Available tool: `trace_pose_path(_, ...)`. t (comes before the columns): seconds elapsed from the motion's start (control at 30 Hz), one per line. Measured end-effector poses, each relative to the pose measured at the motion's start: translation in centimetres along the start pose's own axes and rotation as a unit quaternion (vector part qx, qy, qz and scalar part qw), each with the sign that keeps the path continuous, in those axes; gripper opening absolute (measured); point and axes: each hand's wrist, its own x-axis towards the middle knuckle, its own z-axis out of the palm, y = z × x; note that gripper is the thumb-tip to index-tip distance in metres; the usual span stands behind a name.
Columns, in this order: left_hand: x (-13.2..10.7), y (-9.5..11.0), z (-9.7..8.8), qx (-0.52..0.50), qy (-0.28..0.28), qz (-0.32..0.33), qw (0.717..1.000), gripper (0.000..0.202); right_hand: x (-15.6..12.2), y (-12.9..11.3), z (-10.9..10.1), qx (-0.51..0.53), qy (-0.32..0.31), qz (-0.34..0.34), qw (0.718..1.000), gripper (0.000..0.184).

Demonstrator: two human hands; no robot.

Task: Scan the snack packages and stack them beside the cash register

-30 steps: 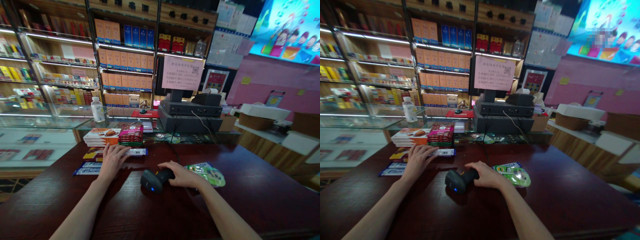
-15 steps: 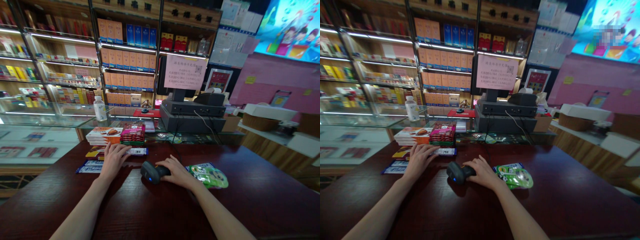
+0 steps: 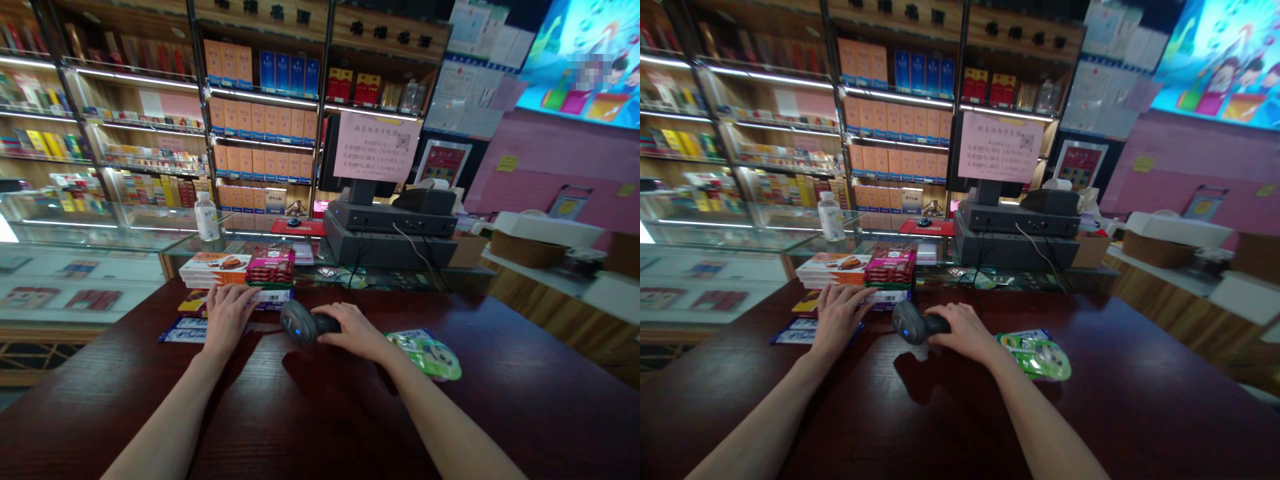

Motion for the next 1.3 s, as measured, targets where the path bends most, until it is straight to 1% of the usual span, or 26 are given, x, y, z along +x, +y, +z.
trace_pose_path(0.27, -0.1, 0.0, 0.1, 0.008, 0.004, 0.002, 1.0, 0.03, -0.2, -0.5, -0.1, 0.002, -0.007, 0.0, 1.0, 0.041)
trace_pose_path(0.5, 0.0, 0.1, 0.0, -0.005, 0.001, 0.002, 1.0, 0.029, -0.4, -0.3, 0.0, 0.004, -0.003, 0.003, 1.0, 0.043)
trace_pose_path(0.57, 0.1, 0.2, 0.0, -0.001, 0.0, 0.002, 1.0, 0.029, -0.6, 0.0, 0.2, 0.012, -0.001, 0.004, 1.0, 0.046)
trace_pose_path(0.73, 0.1, 0.4, -0.1, -0.002, 0.004, 0.001, 1.0, 0.028, -1.7, 1.3, 1.1, 0.003, -0.025, 0.023, 0.999, 0.063)
trace_pose_path(0.9, 0.2, 0.6, -0.1, -0.01, 0.001, 0.002, 1.0, 0.028, -3.0, 2.6, 1.8, -0.012, -0.05, 0.038, 0.998, 0.062)
trace_pose_path(1.0, 0.1, 0.6, 0.0, -0.011, -0.004, 0.005, 1.0, 0.029, -3.4, 2.7, 1.6, -0.016, -0.058, 0.045, 0.997, 0.064)
trace_pose_path(1.13, 0.0, 0.6, 0.1, -0.015, -0.006, 0.011, 1.0, 0.03, -3.6, 2.3, 1.1, -0.017, -0.078, 0.05, 0.996, 0.072)
trace_pose_path(1.3, 0.2, 1.0, 0.0, -0.027, 0.004, 0.011, 1.0, 0.029, -3.5, 1.9, 0.4, -0.013, -0.102, 0.062, 0.993, 0.071)
